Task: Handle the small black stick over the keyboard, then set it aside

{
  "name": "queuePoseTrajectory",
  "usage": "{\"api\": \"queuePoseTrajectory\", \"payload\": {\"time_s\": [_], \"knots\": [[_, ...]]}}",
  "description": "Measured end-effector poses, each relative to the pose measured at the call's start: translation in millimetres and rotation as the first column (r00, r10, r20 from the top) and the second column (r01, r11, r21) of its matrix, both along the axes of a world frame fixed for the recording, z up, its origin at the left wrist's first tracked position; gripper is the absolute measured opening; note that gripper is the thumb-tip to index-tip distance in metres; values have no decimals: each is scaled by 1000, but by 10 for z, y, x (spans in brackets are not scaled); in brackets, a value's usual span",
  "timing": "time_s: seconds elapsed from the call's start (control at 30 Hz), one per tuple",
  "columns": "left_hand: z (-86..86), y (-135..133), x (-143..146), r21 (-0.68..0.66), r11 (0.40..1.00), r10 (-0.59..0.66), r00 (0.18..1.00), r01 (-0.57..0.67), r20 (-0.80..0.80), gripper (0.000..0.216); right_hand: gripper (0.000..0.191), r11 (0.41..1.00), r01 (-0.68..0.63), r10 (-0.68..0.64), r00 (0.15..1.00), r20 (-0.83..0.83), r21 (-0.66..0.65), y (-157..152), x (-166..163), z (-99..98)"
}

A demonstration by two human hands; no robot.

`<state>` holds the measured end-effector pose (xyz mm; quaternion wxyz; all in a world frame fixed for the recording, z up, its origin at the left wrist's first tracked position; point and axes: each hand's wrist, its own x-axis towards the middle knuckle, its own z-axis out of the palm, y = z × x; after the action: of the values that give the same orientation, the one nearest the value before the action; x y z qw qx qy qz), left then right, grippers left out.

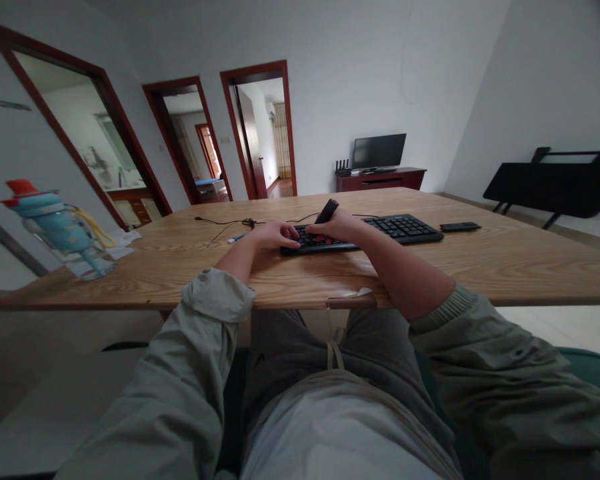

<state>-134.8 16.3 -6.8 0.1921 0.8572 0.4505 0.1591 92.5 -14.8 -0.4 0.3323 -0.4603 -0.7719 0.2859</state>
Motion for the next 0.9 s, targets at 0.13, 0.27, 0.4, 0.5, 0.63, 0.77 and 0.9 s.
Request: {"api": "queuePoseTrajectory", "payload": {"time_s": [0.13,0.27,0.4,0.5,0.63,0.77,0.9], "knots": [[4,-8,3,9,1000,6,1000,-6,-15,49,24,998,7,-2,998,68,-62,-62,17,56],[0,-18,13,7,1000,-1,1000,1,-11,49,24,997,29,-24,997,70,-71,-63,12,63],[-3,-28,35,31,999,-10,1000,11,-20,45,20,993,111,-111,994,6,-35,-53,-4,45],[-10,-22,40,54,999,4,1000,-2,-24,46,23,986,164,-164,986,-25,-16,-67,-10,35],[-30,8,27,59,998,26,999,-25,-20,50,27,989,147,-147,989,-27,-20,-62,-5,6],[-46,35,21,66,998,6,1000,-6,10,54,28,987,129,-132,991,-28,-92,3,-3,-53],[-34,40,21,83,996,11,1000,-12,10,61,30,993,67,-69,997,-18,-94,26,-3,-63]]}}
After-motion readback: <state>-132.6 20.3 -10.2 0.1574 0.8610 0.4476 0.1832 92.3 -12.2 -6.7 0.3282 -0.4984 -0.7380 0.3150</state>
